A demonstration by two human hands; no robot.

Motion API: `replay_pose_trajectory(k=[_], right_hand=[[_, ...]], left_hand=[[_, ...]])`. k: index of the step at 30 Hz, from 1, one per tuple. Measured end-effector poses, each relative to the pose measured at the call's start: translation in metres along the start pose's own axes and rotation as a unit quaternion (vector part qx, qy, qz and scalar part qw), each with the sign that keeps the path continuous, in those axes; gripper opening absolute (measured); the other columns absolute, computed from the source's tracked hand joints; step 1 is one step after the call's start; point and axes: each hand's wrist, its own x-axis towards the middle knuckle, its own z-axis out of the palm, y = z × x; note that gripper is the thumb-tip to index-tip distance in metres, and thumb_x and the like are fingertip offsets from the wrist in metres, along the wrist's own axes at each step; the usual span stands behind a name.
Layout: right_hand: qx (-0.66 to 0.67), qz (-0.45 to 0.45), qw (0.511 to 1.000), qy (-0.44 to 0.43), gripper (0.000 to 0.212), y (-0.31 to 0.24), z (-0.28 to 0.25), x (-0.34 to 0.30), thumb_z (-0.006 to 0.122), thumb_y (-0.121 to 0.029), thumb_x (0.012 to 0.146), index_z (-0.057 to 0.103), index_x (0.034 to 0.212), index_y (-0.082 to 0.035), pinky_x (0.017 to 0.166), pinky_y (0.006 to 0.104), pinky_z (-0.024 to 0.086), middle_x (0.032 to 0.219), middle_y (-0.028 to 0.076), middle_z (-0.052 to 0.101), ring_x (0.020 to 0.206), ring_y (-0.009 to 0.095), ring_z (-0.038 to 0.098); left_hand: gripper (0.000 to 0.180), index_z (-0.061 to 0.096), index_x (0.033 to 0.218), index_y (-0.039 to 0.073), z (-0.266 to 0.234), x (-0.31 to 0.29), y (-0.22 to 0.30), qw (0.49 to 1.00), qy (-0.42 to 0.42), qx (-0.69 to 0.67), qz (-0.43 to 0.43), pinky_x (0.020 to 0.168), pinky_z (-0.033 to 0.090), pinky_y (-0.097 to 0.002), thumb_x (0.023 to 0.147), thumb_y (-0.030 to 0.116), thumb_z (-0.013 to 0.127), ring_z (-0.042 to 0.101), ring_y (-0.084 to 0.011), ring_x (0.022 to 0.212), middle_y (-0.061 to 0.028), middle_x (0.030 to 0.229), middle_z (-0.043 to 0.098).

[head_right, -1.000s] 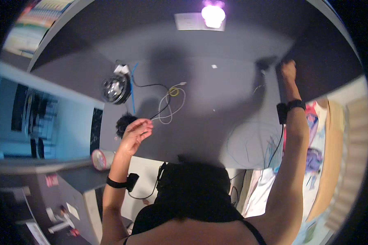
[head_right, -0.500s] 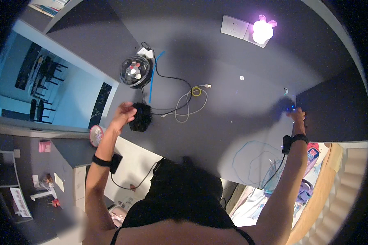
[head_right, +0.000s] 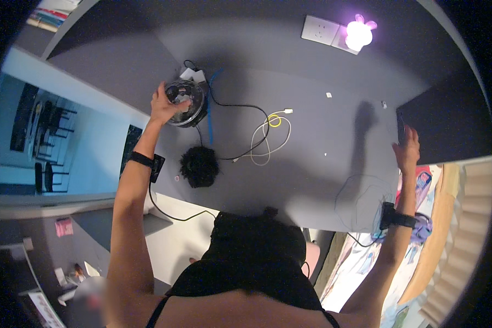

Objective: The person organizes various items on a desk, connects a disco light to a power adapter, and puts a book and a pencil container into a backpack on a bed.

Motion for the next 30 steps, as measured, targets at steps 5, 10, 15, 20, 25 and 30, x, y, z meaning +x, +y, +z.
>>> replay_pose_trajectory(k=[5, 10, 15, 20, 25, 30], right_hand=[[0.217, -0.1, 0.971, -0.027, 0.051, -0.146, -0.003, -0.017, 0.071, -0.009, 0.068, 0.052, 0.115, -0.005, 0.094, 0.0363, 0.038, 0.116, 0.014, 0.053, 0.109, 0.031, 0.049], [0.301, -0.101, 0.936, -0.151, 0.045, -0.257, 0.05, -0.038, 0.07, -0.005, 0.071, 0.054, 0.113, -0.003, 0.084, 0.0348, 0.045, 0.108, 0.012, 0.058, 0.097, 0.027, 0.056], [0.298, -0.085, 0.934, -0.178, 0.049, -0.343, 0.09, -0.024, 0.068, -0.011, 0.072, 0.05, 0.116, 0.001, 0.09, 0.0384, 0.043, 0.112, 0.02, 0.055, 0.104, 0.036, 0.052], [0.259, -0.06, 0.955, -0.132, 0.048, -0.379, 0.113, -0.008, 0.068, -0.015, 0.073, 0.051, 0.116, 0.001, 0.091, 0.0388, 0.043, 0.11, 0.021, 0.056, 0.106, 0.035, 0.051], [0.391, -0.061, 0.9, -0.181, 0.049, -0.416, 0.118, -0.006, 0.069, -0.022, 0.075, 0.052, 0.115, 0.001, 0.089, 0.0376, 0.043, 0.108, 0.021, 0.057, 0.105, 0.032, 0.053], [0.545, -0.015, 0.785, -0.295, 0.052, -0.472, 0.13, -0.022, 0.068, -0.027, 0.078, 0.05, 0.116, 0.002, 0.085, 0.0343, 0.045, 0.104, 0.018, 0.06, 0.096, 0.024, 0.058]], left_hand=[[0.114, 0.019, 0.139, 0.011, 0.015, 0.013, -0.015, 1.0, -0.026, 0.017, -0.007, 0.1, 0.03, -0.0481, 0.051, 0.048, 0.082, 0.024, -0.0425, 0.124, -0.0236, 0.133, 0.027], [0.112, 0.021, 0.138, 0.012, 0.017, 0.011, -0.029, 0.999, -0.022, 0.012, 0.039, 0.099, 0.028, -0.0506, 0.051, 0.049, 0.081, 0.021, -0.0439, 0.122, -0.0238, 0.135, 0.021], [0.105, 0.027, 0.136, 0.012, 0.008, 0.011, -0.057, 0.993, -0.022, -0.015, 0.112, 0.099, 0.027, -0.05, 0.053, 0.047, 0.08, 0.024, -0.0418, 0.121, -0.0228, 0.132, 0.026], [0.077, 0.045, 0.124, 0.008, 0.004, 0.0, -0.053, 0.986, -0.046, -0.115, 0.107, 0.093, 0.036, -0.0416, 0.062, 0.037, 0.078, 0.041, -0.0304, 0.112, -0.0166, 0.121, 0.04], [0.055, 0.054, 0.114, 0.004, 0.021, 0.007, -0.086, 0.924, -0.051, -0.373, -0.062, 0.091, 0.038, -0.0318, 0.074, 0.036, 0.072, 0.051, -0.0219, 0.099, -0.0105, 0.117, 0.05], [0.082, 0.035, 0.134, 0.01, 0.036, -0.002, -0.098, 0.838, -0.169, -0.461, -0.237, 0.099, 0.027, -0.045, 0.075, 0.062, 0.058, 0.035, -0.0261, 0.123, -0.0117, 0.134, 0.039]])
